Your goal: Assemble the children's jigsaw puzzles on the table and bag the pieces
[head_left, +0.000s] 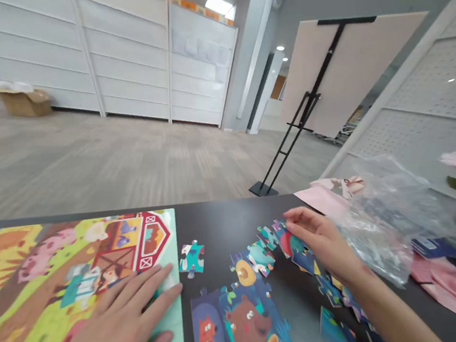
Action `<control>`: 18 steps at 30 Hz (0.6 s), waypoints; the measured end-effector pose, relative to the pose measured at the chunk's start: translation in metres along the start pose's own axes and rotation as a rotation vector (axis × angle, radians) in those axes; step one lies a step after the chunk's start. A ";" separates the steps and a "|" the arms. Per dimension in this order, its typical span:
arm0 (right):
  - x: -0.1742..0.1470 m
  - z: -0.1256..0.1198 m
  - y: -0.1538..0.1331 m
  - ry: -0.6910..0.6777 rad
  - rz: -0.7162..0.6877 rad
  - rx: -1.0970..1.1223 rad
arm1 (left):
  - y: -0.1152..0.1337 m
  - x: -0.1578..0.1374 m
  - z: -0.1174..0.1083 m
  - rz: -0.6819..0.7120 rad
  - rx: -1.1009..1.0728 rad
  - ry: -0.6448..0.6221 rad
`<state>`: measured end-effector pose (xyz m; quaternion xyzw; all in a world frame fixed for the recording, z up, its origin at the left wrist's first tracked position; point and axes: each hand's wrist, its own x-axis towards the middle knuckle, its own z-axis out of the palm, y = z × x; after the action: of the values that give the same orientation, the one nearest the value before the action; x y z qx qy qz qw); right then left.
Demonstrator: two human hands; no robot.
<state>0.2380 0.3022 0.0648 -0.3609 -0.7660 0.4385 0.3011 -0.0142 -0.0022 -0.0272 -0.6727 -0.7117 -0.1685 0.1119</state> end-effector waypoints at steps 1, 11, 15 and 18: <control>-0.001 0.001 0.000 -0.009 0.010 0.011 | 0.004 0.003 -0.006 -0.002 -0.009 -0.007; -0.030 0.045 -0.009 -0.265 0.095 0.160 | 0.046 0.038 -0.041 0.337 -0.076 -0.232; -0.046 0.075 -0.022 -0.378 0.108 0.165 | 0.054 0.035 -0.033 0.345 -0.116 -0.215; -0.048 0.094 -0.022 -0.421 0.020 0.105 | 0.053 0.029 -0.029 0.305 -0.184 -0.237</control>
<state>0.1858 0.2125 0.0366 -0.2530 -0.7845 0.5463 0.1485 0.0340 0.0155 0.0157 -0.7951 -0.5915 -0.1338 -0.0103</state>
